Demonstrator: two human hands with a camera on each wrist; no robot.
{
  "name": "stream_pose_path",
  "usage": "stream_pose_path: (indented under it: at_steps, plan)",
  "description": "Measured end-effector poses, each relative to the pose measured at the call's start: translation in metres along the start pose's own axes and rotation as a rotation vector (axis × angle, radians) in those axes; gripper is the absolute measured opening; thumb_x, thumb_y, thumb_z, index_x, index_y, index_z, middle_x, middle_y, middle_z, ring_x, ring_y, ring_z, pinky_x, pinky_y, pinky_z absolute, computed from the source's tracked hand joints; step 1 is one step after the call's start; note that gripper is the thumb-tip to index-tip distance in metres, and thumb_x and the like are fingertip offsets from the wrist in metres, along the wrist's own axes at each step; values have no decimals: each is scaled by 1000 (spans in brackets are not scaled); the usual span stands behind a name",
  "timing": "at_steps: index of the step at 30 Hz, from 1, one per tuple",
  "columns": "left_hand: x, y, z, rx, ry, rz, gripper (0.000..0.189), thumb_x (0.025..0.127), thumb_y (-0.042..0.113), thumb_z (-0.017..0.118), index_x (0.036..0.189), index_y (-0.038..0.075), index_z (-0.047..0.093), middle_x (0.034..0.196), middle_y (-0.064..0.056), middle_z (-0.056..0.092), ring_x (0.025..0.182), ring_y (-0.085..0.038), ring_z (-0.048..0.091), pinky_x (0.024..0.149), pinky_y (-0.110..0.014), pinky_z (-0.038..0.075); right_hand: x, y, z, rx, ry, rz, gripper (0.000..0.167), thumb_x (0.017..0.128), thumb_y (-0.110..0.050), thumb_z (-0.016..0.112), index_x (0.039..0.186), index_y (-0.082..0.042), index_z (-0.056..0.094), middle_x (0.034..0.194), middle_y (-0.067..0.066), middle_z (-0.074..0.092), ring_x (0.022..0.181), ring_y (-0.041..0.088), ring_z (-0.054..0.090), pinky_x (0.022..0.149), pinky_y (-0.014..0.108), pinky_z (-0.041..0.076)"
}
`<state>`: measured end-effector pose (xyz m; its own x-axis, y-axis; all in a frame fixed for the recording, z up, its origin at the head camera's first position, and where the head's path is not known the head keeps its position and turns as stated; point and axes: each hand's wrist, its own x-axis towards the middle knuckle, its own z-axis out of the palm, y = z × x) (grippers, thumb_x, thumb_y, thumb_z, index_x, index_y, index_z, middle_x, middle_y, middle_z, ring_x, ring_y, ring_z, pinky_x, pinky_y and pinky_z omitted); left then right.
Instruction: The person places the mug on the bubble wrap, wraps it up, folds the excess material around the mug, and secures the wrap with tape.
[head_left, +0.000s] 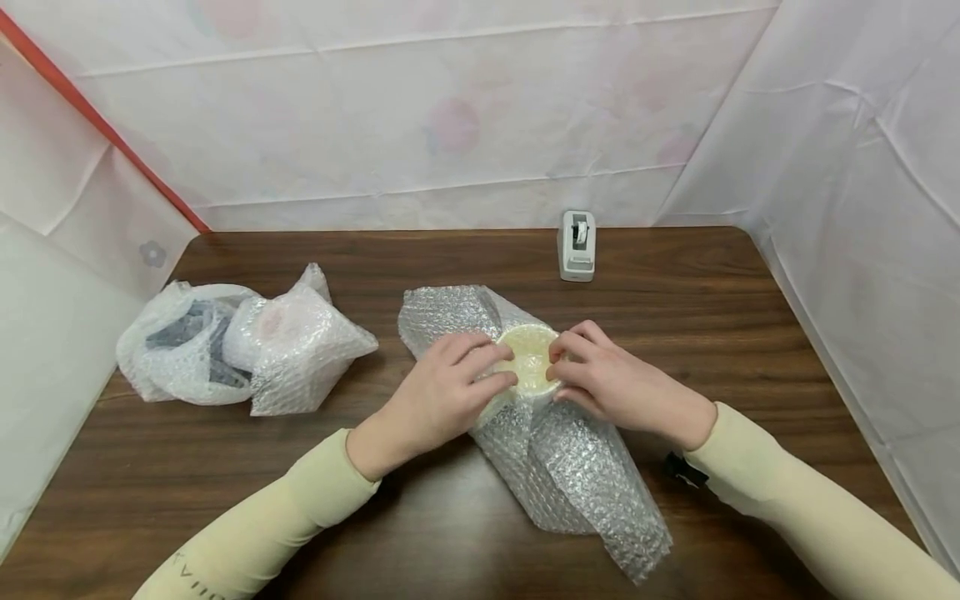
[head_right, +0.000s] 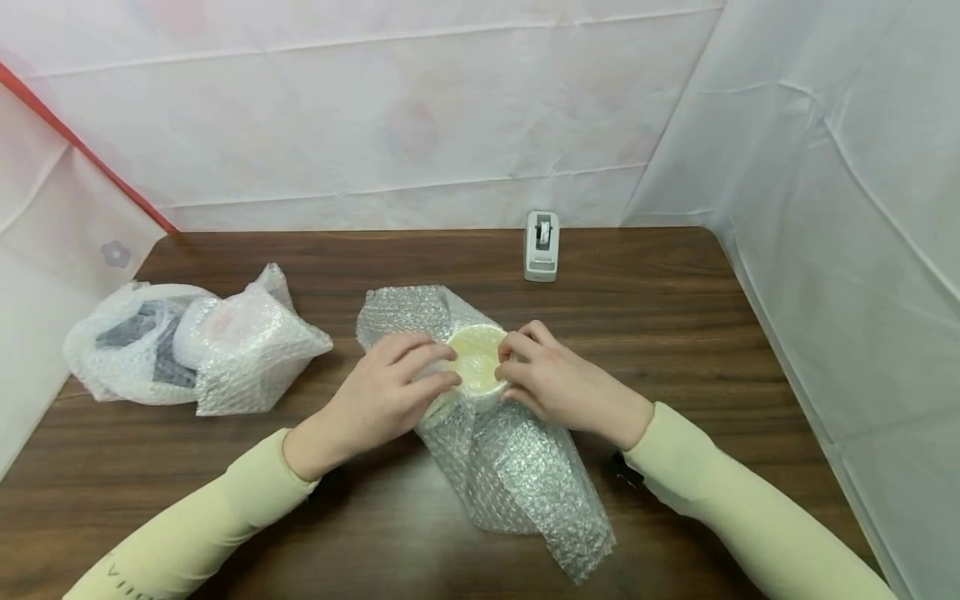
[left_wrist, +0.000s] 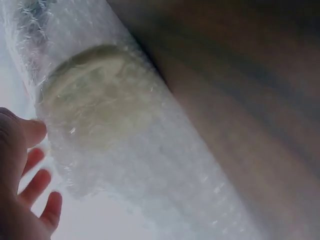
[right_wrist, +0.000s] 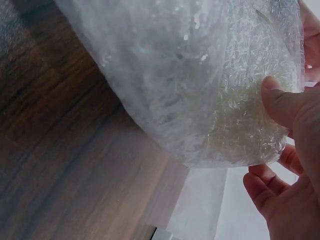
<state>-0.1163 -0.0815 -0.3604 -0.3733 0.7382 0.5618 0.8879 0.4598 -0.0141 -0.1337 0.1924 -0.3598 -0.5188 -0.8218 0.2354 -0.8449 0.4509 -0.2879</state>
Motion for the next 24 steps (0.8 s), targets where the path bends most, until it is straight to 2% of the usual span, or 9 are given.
stream_pose_path:
  at_steps: [2,4,7,10,14,16,18,20,24]
  plan:
    - [0,1,-1,36,-29,59,18,90,9,69,107,12,74,115,-3,68,108,-23,60,88,-37,49,-1,0,1,8,13,-1,15,90,-23,75,97,-12,68,113,3,55,108,24,45,90,38,45]
    - [0,3,-3,52,-71,87,21,90,8,68,110,10,74,112,0,70,106,-20,61,86,-34,49,-1,1,3,14,30,-6,16,90,-23,74,98,-10,68,114,4,56,109,24,46,91,39,45]
    - [0,4,-3,55,-127,86,22,91,9,67,112,10,72,108,1,71,105,-19,61,85,-33,48,-4,0,6,22,65,-6,22,90,-21,73,107,-8,69,118,6,57,112,26,47,94,40,44]
    - [-1,5,-5,41,-186,73,23,91,9,67,113,10,71,107,0,70,105,-19,61,83,-33,49,-10,-2,6,28,90,10,34,92,-22,73,121,-9,65,130,9,55,119,27,49,98,40,45]
    - [-1,5,-9,-2,-234,68,27,89,13,60,115,8,69,110,-1,69,108,-20,60,88,-33,51,-25,-6,0,16,89,25,50,89,-14,75,136,-11,58,149,14,43,129,28,49,96,39,50]
    - [-1,5,-11,-19,-240,73,29,90,15,59,116,7,68,113,-2,69,110,-20,59,93,-33,50,-36,-10,-4,-14,83,3,56,88,-1,69,140,-13,55,153,17,37,132,31,47,94,41,51]
    - [0,5,-11,-26,-243,77,30,91,17,58,117,5,67,115,-2,68,111,-20,59,96,-32,49,-47,-15,-7,-57,94,-47,62,85,9,57,142,-15,54,154,20,36,130,34,48,93,44,52]
    - [1,5,-11,-23,-248,83,30,92,17,57,119,5,67,117,-3,68,112,-20,58,97,-32,48,-58,-23,-9,-123,107,-116,66,84,11,44,143,-17,53,153,23,37,126,37,49,93,48,50]
    - [2,4,-12,-13,-268,89,33,91,17,59,121,5,67,120,-3,67,113,-21,57,96,-32,48,-78,-43,-6,-247,88,-209,60,98,6,23,141,-22,52,151,24,39,114,37,54,89,49,50]
